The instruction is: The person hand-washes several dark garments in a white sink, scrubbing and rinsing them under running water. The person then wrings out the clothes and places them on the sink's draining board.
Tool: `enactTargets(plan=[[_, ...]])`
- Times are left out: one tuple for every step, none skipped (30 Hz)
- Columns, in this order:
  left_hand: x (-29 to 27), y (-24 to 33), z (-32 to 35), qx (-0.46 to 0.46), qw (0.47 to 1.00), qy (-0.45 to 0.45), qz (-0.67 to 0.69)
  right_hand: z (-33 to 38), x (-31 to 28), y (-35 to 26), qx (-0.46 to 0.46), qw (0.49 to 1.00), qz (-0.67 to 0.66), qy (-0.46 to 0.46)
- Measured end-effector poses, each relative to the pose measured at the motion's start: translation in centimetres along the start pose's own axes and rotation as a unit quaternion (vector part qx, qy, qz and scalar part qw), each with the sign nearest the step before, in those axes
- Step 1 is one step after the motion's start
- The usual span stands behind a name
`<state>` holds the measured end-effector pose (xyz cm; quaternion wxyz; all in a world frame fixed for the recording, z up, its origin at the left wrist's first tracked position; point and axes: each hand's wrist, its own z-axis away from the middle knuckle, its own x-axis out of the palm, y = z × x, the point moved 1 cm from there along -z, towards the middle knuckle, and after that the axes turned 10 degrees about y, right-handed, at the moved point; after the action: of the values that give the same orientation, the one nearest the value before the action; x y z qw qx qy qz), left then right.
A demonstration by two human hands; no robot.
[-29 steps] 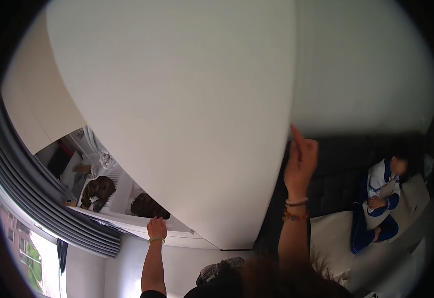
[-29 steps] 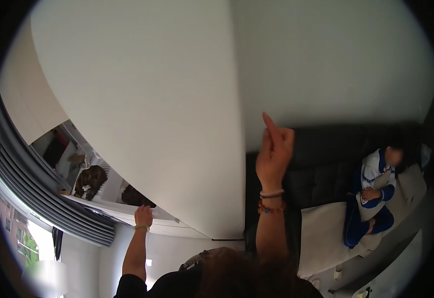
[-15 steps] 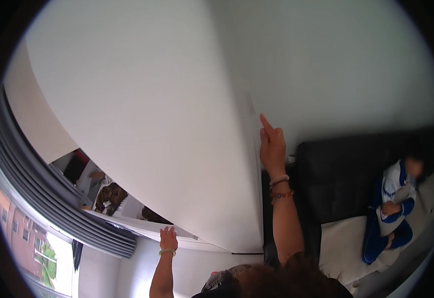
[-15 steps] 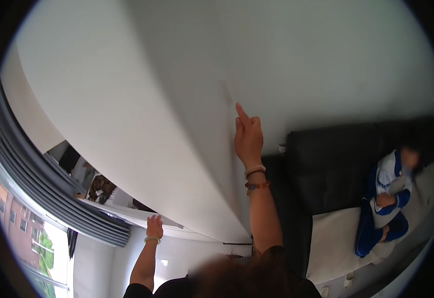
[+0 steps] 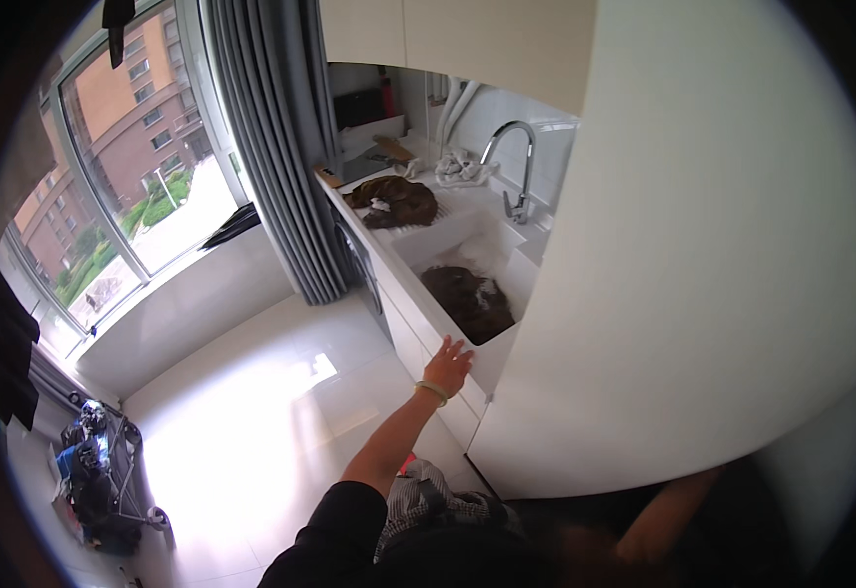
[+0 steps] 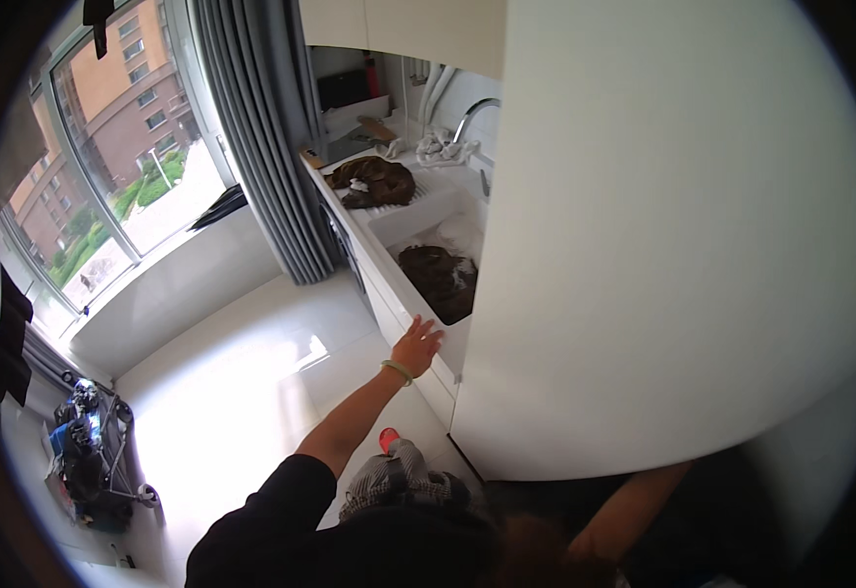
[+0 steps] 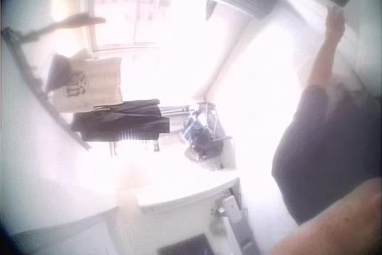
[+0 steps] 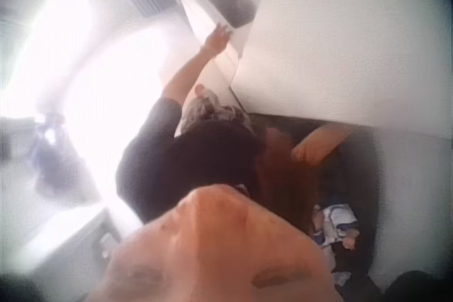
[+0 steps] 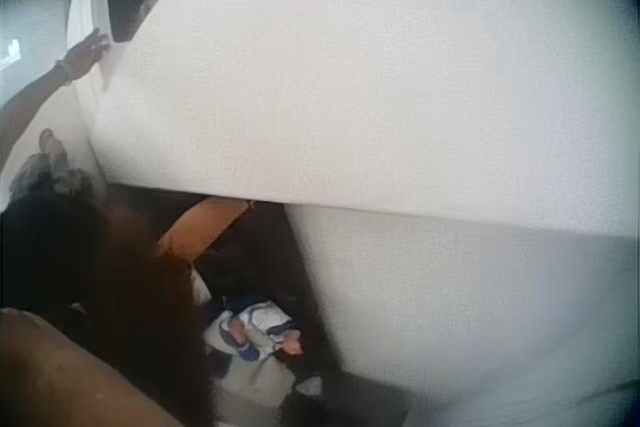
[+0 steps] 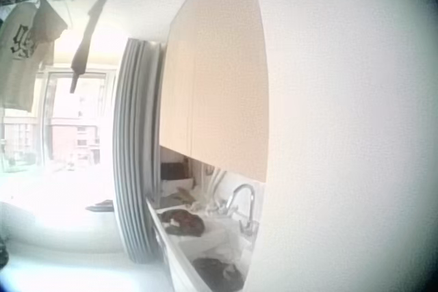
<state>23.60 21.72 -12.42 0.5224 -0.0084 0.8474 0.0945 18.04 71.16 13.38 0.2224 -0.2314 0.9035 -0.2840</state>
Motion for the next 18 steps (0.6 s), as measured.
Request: enactTargets(plan=[[-0.1,-0.1,0.3,-0.019,1.000,0.003,0.006,0.3,-0.1,-0.3,-0.002,1.000,0.003,-0.006],[-0.3,-0.5,0.9,-0.057,0.998,0.000,0.040,0.8,-0.5,-0.4,-0.002,1.000,0.009,-0.009],[-0.4,-0.2,0.8,-0.045,0.999,0.008,0.021,1.1,-0.7,-0.7,-0.008,1.000,0.013,-0.016],[-0.4,0.1,0.6,-0.051,0.998,0.020,0.019,1.3,-1.3,-0.7,-0.009,0.999,0.028,-0.016],[-0.3,0.3,0.4,-0.056,0.998,0.030,0.019,1.5,-1.5,-1.1,-0.017,0.999,0.034,-0.019],[-0.4,0.6,0.4,-0.053,0.996,0.073,0.026,2.1,-1.5,-1.6,-0.020,0.999,0.040,-0.027],[-0.4,0.8,0.5,-0.044,0.996,0.075,0.018,2.8,-1.5,-2.0,-0.026,0.998,0.046,-0.040],[-0.4,0.6,0.6,-0.035,0.996,0.077,0.011,3.7,-1.4,-2.5,-0.030,0.997,0.054,-0.056],[-0.7,0.2,0.5,-0.027,0.996,0.082,0.003,4.6,-1.2,-3.2,-0.036,0.995,0.055,-0.073],[-1.3,0.2,0.0,-0.013,0.996,0.083,0.022,5.6,-0.9,-4.1,-0.044,0.993,0.060,-0.091],[-1.2,-0.2,-0.4,0.004,0.996,0.078,0.031,6.8,-0.7,-5.0,-0.052,0.990,0.061,-0.117],[-1.3,-0.9,-0.3,0.017,0.997,0.070,0.036,8.1,-0.3,-5.7,-0.055,0.986,0.064,-0.147],[-1.2,-1.3,-0.5,0.032,0.997,0.064,0.042,9.6,0.2,-6.6,-0.058,0.980,0.064,-0.180],[-1.2,-1.5,-1.0,0.035,0.997,0.052,0.055,10.9,0.7,-7.4,-0.060,0.973,0.065,-0.215],[-1.4,-1.5,-1.2,0.038,0.996,0.039,0.068,12.3,1.3,-8.3,-0.062,0.963,0.071,-0.254],[-1.6,-1.8,-1.8,0.044,0.995,0.028,0.080,13.5,2.1,-9.2,-0.062,0.952,0.071,-0.290],[-1.7,-1.8,-2.3,0.041,0.994,0.007,0.101,14.8,2.8,-10.1,-0.064,0.939,0.071,-0.329],[-2.0,-2.0,-2.4,0.036,0.992,-0.015,0.119,16.0,3.8,-11.1,-0.065,0.924,0.071,-0.370]])
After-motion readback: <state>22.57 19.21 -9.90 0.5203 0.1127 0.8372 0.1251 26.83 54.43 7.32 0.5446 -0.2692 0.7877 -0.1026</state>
